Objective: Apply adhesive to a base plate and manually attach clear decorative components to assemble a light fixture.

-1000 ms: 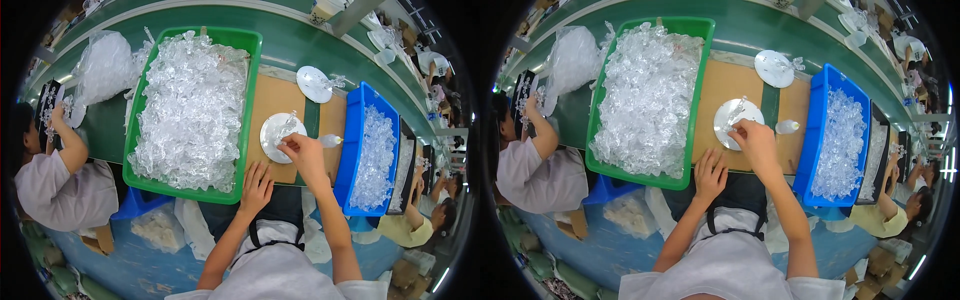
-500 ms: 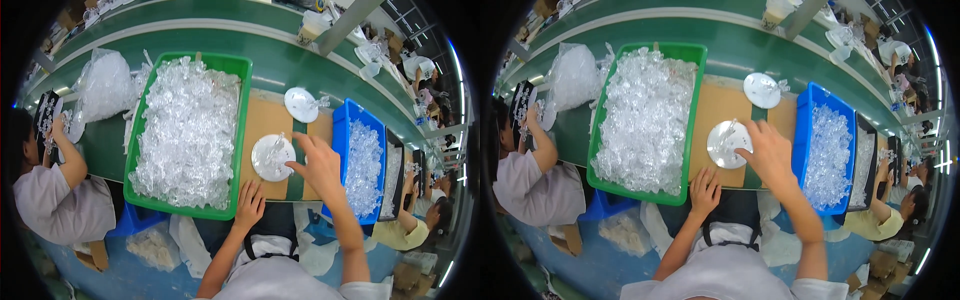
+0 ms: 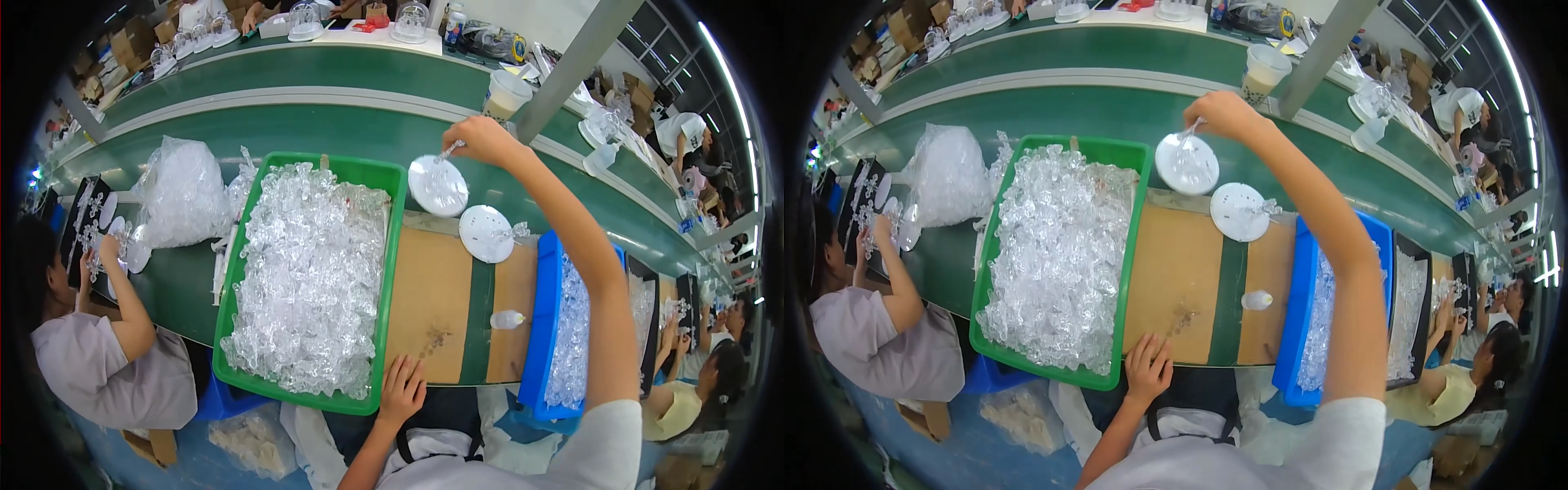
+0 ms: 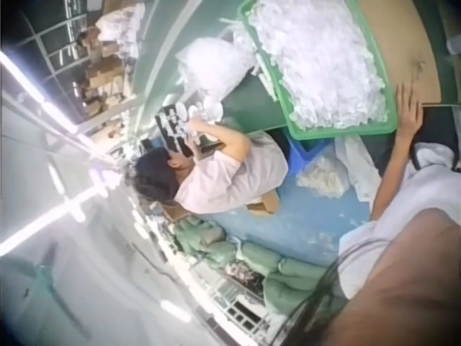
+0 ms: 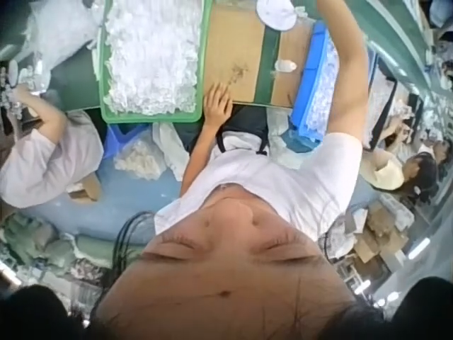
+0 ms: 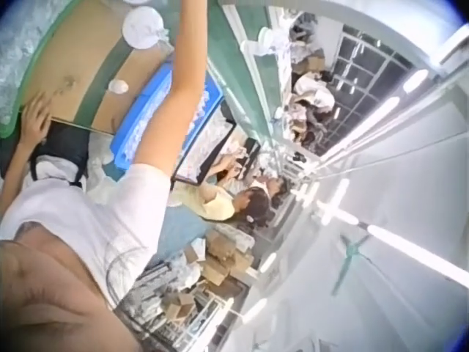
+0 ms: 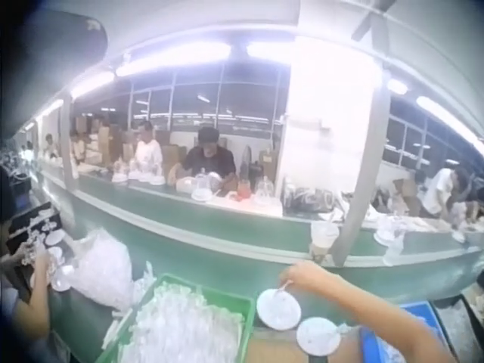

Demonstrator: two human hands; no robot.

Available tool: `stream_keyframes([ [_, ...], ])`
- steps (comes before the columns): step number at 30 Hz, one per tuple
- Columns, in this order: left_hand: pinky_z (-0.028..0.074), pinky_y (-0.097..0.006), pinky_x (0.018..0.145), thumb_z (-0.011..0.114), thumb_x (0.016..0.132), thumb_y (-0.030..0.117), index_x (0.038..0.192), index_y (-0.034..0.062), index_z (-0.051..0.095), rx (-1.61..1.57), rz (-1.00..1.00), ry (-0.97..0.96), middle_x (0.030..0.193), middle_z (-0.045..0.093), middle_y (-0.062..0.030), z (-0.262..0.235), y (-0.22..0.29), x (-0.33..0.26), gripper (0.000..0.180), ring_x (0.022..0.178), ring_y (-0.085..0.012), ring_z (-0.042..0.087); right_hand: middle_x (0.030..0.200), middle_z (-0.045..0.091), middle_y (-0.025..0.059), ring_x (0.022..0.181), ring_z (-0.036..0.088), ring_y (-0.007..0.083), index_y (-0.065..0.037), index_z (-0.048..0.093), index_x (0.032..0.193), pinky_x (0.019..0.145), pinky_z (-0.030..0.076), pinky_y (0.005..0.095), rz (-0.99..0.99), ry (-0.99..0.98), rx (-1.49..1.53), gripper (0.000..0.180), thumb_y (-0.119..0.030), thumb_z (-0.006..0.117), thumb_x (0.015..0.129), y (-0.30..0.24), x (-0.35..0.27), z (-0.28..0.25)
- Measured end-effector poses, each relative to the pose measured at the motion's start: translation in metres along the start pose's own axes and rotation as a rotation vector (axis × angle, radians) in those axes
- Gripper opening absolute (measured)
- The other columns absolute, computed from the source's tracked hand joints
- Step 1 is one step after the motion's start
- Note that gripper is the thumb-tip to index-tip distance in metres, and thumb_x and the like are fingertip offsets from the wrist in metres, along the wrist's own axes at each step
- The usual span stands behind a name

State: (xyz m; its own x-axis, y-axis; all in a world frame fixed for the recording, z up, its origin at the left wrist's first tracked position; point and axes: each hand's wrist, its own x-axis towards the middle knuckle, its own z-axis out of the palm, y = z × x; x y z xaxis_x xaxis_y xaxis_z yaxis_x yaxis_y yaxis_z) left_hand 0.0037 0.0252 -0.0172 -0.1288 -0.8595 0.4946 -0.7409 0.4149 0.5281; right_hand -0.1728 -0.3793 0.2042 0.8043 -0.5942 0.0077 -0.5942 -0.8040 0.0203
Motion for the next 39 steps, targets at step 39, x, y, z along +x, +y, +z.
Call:
stream_keyframes([
  [39,0.021,-0.060,0.103,0.054,0.086,0.032,0.127,0.0102,0.051,0.094,-0.077,-0.239,0.137,0.039,-0.0179,-0.007,0.015,0.063,0.046,0.132,-0.0338,0.030,0.086,0.065,0.0151,0.080,0.063,0.0343,-0.007,0.064,0.098,0.072,0.051,0.0410,0.344,0.122,0.301,0.028,-0.026,0.064,0.077,-0.189,0.082,0.072],
])
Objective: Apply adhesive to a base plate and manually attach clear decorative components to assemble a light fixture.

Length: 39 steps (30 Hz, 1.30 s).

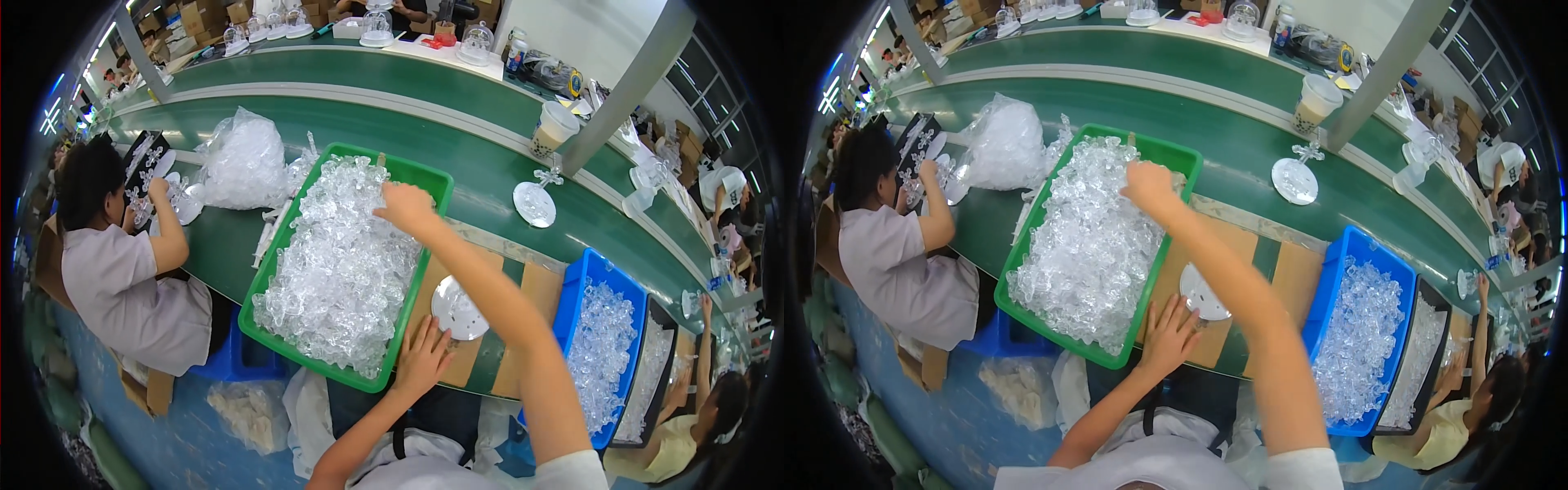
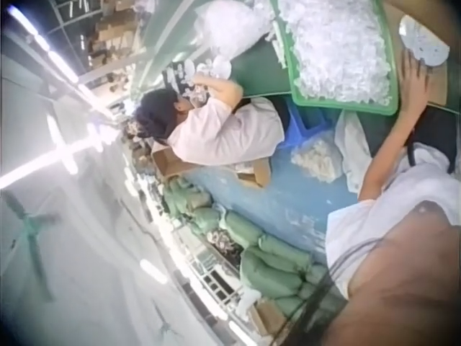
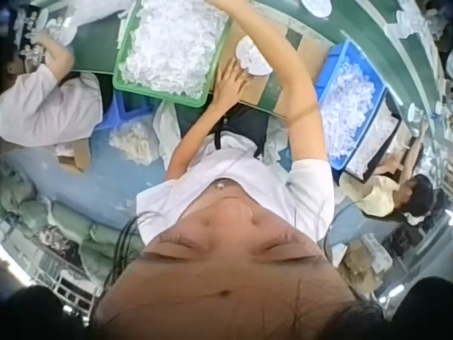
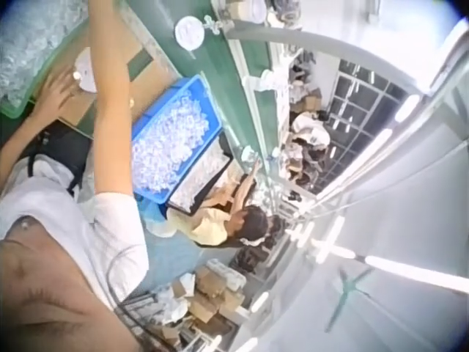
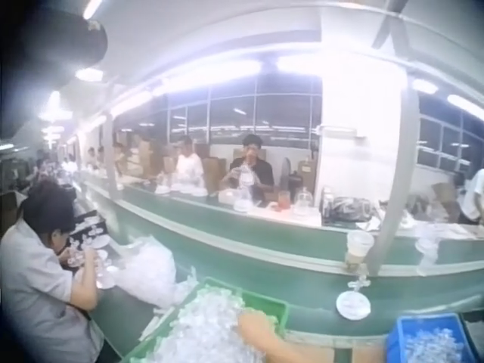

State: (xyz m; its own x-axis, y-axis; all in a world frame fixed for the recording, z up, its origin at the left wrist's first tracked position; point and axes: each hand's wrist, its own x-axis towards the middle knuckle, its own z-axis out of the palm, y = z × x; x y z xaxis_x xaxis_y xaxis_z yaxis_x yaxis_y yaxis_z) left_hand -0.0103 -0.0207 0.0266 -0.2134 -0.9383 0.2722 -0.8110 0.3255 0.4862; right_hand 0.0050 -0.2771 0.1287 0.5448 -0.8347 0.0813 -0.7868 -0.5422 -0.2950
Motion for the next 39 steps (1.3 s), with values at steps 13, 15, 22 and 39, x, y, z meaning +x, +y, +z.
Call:
stream_keyframes([
  [13,0.047,-0.037,0.084,0.050,0.094,0.024,0.126,-0.0054,0.046,-1.864,-0.616,-0.005,0.106,0.060,-0.0135,-0.066,0.026,-0.017,0.044,0.090,-0.0209,0.061,0.081,0.065,0.0079,0.068,0.062,0.0265,-0.009,0.062,0.100,0.062,0.049,0.0308,-0.251,-0.124,0.366,0.028,-0.005,0.066,0.073,0.007,-0.171,-0.120],
  [15,0.048,-0.032,0.081,0.051,0.094,0.016,0.128,-0.0037,0.046,-2.207,-0.523,-0.054,0.105,0.061,-0.0118,-0.074,0.022,-0.007,0.040,0.089,-0.0175,0.060,0.094,0.064,0.0071,0.077,0.062,0.0273,-0.012,0.064,0.100,0.065,0.050,0.0305,-0.410,-0.144,0.135,0.030,-0.003,0.066,0.072,0.001,-0.217,-0.116],
  [22,0.049,-0.023,0.076,0.061,0.085,0.001,0.129,-0.0003,0.046,-1.709,-0.634,0.050,0.105,0.062,-0.0092,-0.046,0.044,-0.010,0.046,0.087,-0.0131,0.061,0.114,0.060,0.0101,0.099,0.060,0.0155,0.001,0.060,0.110,0.080,0.052,0.0297,0.413,-0.103,0.933,0.035,-0.001,0.069,0.076,-0.022,-0.287,-0.075],
  [39,0.032,-0.045,0.104,0.052,0.082,0.002,0.122,-0.0050,0.049,-0.200,-0.079,0.079,0.134,0.041,-0.0222,0.001,-0.006,-0.007,0.040,0.129,-0.0379,0.034,0.080,0.064,0.0160,0.065,0.064,0.0246,-0.001,0.064,0.094,0.060,0.051,0.0311,0.431,0.221,0.425,0.025,-0.014,0.071,0.074,0.008,-0.243,0.020],
])
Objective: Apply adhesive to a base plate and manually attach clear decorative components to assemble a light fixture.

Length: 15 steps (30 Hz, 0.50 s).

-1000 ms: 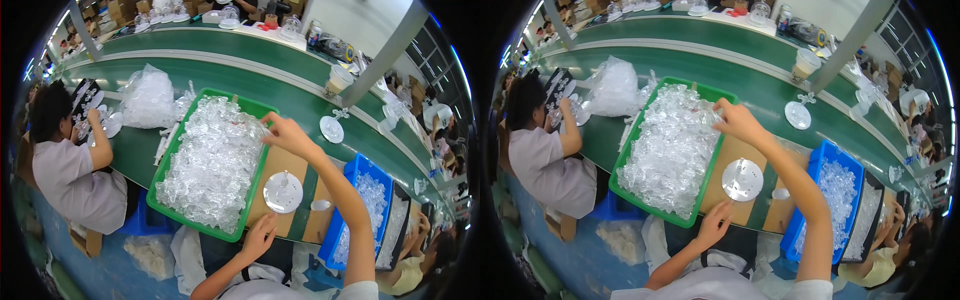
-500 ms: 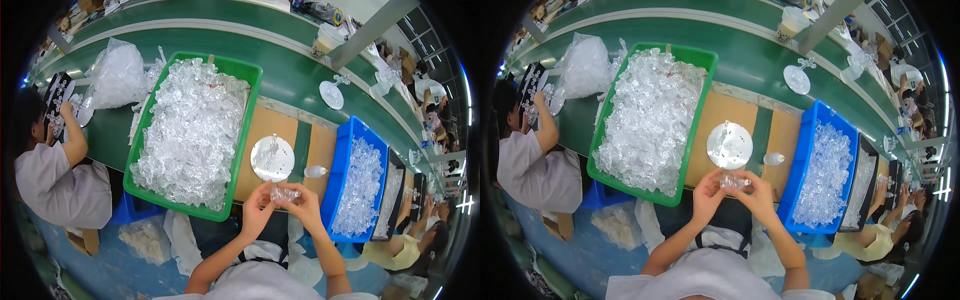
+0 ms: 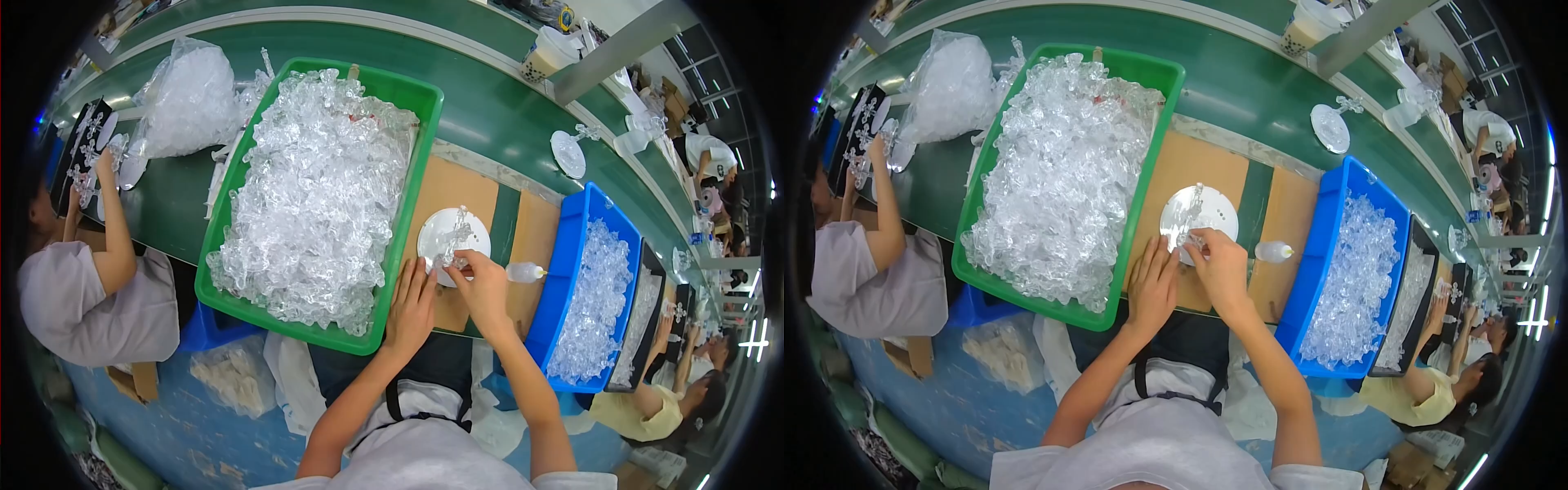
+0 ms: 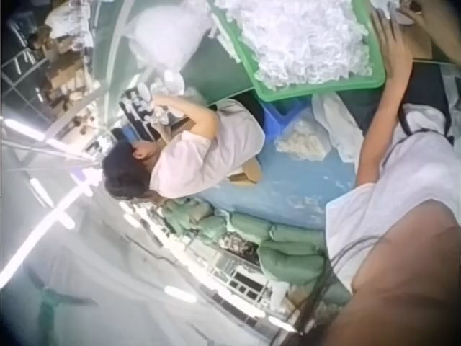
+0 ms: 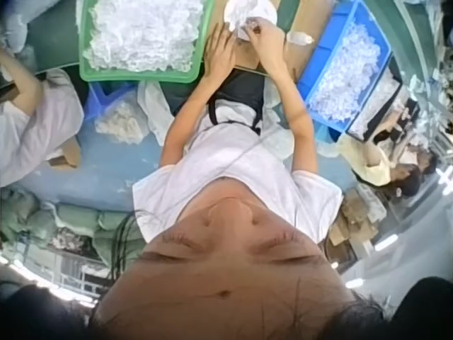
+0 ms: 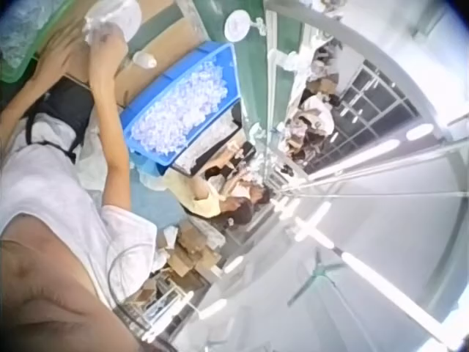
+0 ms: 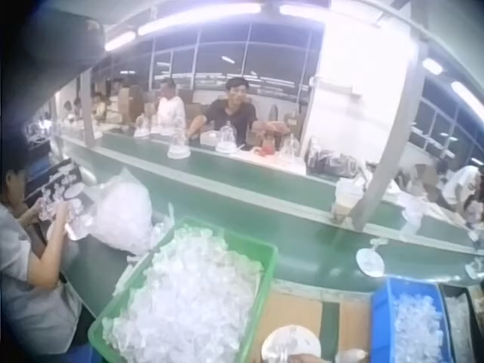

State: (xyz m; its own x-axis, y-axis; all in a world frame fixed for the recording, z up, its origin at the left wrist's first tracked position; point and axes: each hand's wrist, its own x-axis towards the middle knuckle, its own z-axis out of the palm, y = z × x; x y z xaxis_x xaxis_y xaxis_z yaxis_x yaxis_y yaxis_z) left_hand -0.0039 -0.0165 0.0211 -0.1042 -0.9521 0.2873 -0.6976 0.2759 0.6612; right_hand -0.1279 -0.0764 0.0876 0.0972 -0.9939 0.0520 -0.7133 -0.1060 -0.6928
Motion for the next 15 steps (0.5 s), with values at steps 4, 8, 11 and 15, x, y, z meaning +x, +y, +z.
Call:
stream_keyframes([
  [4,0.031,-0.045,0.105,0.052,0.081,0.001,0.122,-0.0054,0.048,-0.007,0.013,-0.003,0.134,0.040,-0.0226,0.001,-0.002,0.000,0.042,0.130,-0.0379,0.033,0.077,0.062,0.0154,0.067,0.063,0.0293,-0.002,0.063,0.090,0.060,0.050,0.0349,-0.064,0.037,-0.183,0.020,-0.012,0.069,0.075,-0.005,-0.006,0.006],
  [8,0.030,-0.045,0.106,0.051,0.081,0.000,0.122,-0.0073,0.047,-0.032,0.020,0.008,0.135,0.039,-0.0231,0.003,-0.002,-0.001,0.042,0.130,-0.0378,0.033,0.077,0.062,0.0151,0.068,0.062,0.0328,-0.004,0.064,0.090,0.060,0.049,0.0384,-0.076,0.043,-0.289,0.017,-0.011,0.067,0.075,-0.007,-0.007,0.010],
  [11,0.030,-0.046,0.106,0.051,0.081,0.001,0.121,-0.0080,0.047,-0.032,0.031,0.004,0.135,0.039,-0.0234,0.003,-0.004,-0.001,0.042,0.130,-0.0380,0.032,0.077,0.061,0.0153,0.068,0.061,0.0329,-0.004,0.063,0.090,0.060,0.049,0.0389,-0.111,-0.016,-0.303,0.017,-0.011,0.066,0.075,-0.005,-0.002,0.004],
  [15,0.030,-0.046,0.106,0.052,0.082,0.003,0.121,-0.0082,0.046,-0.005,0.076,-0.017,0.136,0.037,-0.0244,0.002,-0.005,-0.001,0.041,0.130,-0.0389,0.031,0.072,0.059,0.0155,0.062,0.061,0.0307,-0.001,0.061,0.083,0.055,0.048,0.0384,-0.203,-0.048,-0.246,0.019,-0.014,0.070,0.074,0.006,0.002,-0.001],
])
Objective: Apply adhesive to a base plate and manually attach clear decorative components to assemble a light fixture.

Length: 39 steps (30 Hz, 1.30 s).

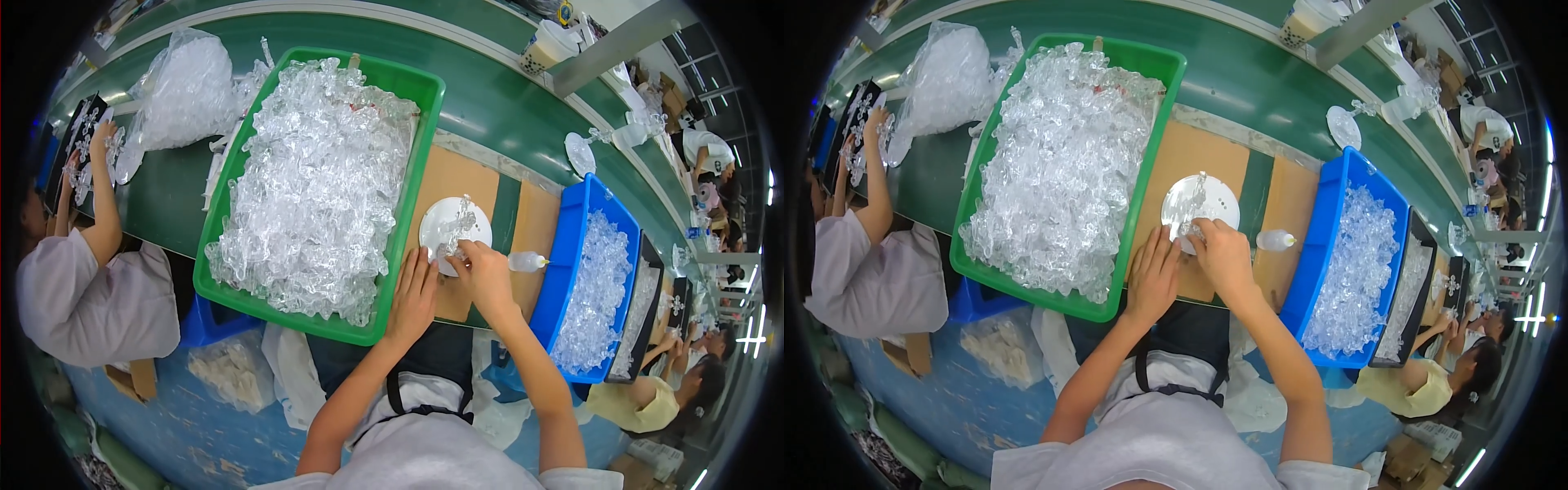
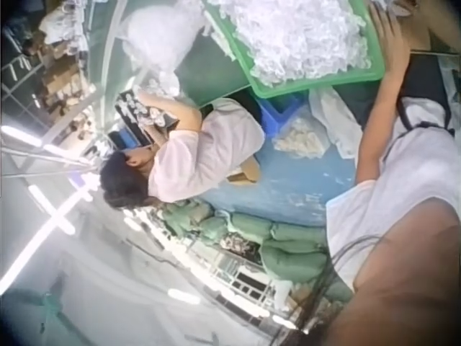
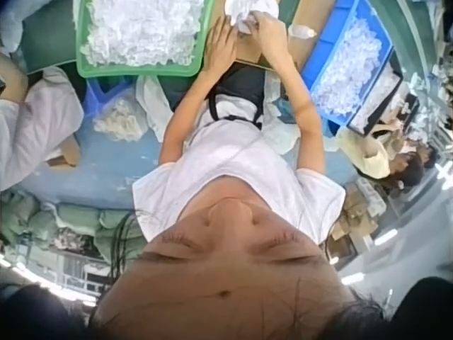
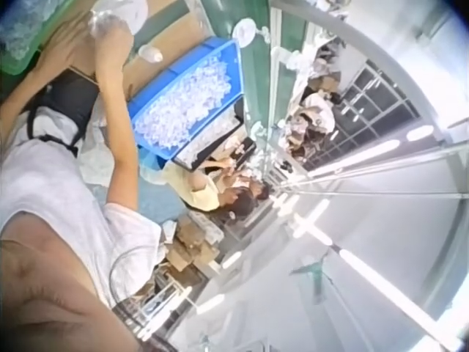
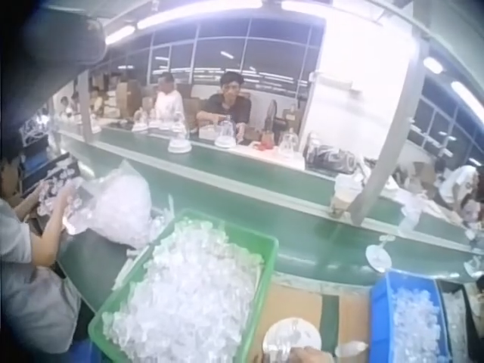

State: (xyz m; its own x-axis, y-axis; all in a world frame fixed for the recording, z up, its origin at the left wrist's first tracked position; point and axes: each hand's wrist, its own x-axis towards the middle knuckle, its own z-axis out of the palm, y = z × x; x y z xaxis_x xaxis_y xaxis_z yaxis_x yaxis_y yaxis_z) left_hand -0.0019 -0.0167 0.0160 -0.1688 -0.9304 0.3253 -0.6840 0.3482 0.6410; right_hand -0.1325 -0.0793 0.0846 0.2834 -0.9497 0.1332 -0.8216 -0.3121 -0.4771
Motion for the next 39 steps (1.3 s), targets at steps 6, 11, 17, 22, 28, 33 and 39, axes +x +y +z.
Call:
stream_keyframes([
  [6,0.030,-0.046,0.103,0.052,0.084,0.011,0.122,-0.0051,0.048,0.010,-0.040,0.045,0.135,0.040,-0.0228,0.001,0.002,0.002,0.041,0.129,-0.0360,0.035,0.068,0.057,0.0165,0.061,0.059,0.0343,0.000,0.058,0.075,0.054,0.047,0.0405,0.024,0.032,-0.227,0.020,-0.016,0.070,0.073,-0.015,-0.001,0.011],
  [11,0.027,-0.047,0.105,0.052,0.084,0.012,0.123,-0.0049,0.047,0.100,-0.043,0.054,0.136,0.040,-0.0204,0.000,0.004,0.008,0.043,0.130,-0.0348,0.033,0.072,0.057,0.0176,0.067,0.061,0.0354,-0.001,0.057,0.080,0.059,0.049,0.0410,0.110,-0.013,-0.042,0.015,-0.011,0.065,0.074,-0.014,0.001,0.006],
  [17,0.025,-0.047,0.107,0.049,0.088,0.016,0.125,-0.0071,0.045,0.146,0.033,-0.029,0.138,0.037,-0.0205,0.001,-0.001,0.004,0.044,0.131,-0.0365,0.030,0.070,0.056,0.0172,0.061,0.057,0.0371,0.000,0.057,0.077,0.055,0.046,0.0434,-0.003,0.065,-0.157,0.020,-0.015,0.069,0.072,-0.008,0.003,0.006],
  [22,0.025,-0.047,0.108,0.050,0.088,0.017,0.123,-0.0069,0.047,0.159,0.019,-0.018,0.138,0.035,-0.0230,-0.003,0.001,0.003,0.043,0.132,-0.0377,0.029,0.069,0.058,0.0178,0.062,0.059,0.0370,0.000,0.057,0.077,0.056,0.047,0.0421,0.022,-0.002,-0.172,0.021,-0.017,0.069,0.073,-0.011,0.005,0.002],
  [28,0.024,-0.047,0.107,0.053,0.084,0.018,0.126,-0.0023,0.046,0.129,-0.033,-0.004,0.138,0.034,-0.0252,-0.001,-0.005,0.000,0.047,0.132,-0.0360,0.029,0.075,0.060,0.0181,0.067,0.061,0.0351,-0.003,0.061,0.088,0.059,0.049,0.0418,0.029,-0.133,-0.019,0.023,-0.018,0.068,0.072,0.000,0.008,-0.001],
  [33,0.023,-0.047,0.108,0.054,0.084,0.021,0.128,-0.0031,0.043,0.190,-0.008,0.004,0.140,0.034,-0.0216,-0.005,0.003,0.006,0.051,0.132,-0.0358,0.029,0.077,0.060,0.0184,0.067,0.061,0.0355,-0.004,0.060,0.088,0.061,0.049,0.0425,0.084,-0.086,-0.083,0.023,-0.018,0.069,0.072,-0.004,0.004,0.004],
  [39,0.023,-0.051,0.107,0.058,0.083,0.027,0.129,0.0017,0.045,0.211,0.078,-0.188,0.140,0.037,-0.0156,-0.001,-0.006,-0.004,0.054,0.132,-0.0345,0.029,0.075,0.061,0.0195,0.071,0.061,0.0377,-0.006,0.054,0.103,0.064,0.049,0.0440,0.107,-0.075,0.066,0.038,-0.015,0.070,0.069,0.009,0.005,0.006],
])
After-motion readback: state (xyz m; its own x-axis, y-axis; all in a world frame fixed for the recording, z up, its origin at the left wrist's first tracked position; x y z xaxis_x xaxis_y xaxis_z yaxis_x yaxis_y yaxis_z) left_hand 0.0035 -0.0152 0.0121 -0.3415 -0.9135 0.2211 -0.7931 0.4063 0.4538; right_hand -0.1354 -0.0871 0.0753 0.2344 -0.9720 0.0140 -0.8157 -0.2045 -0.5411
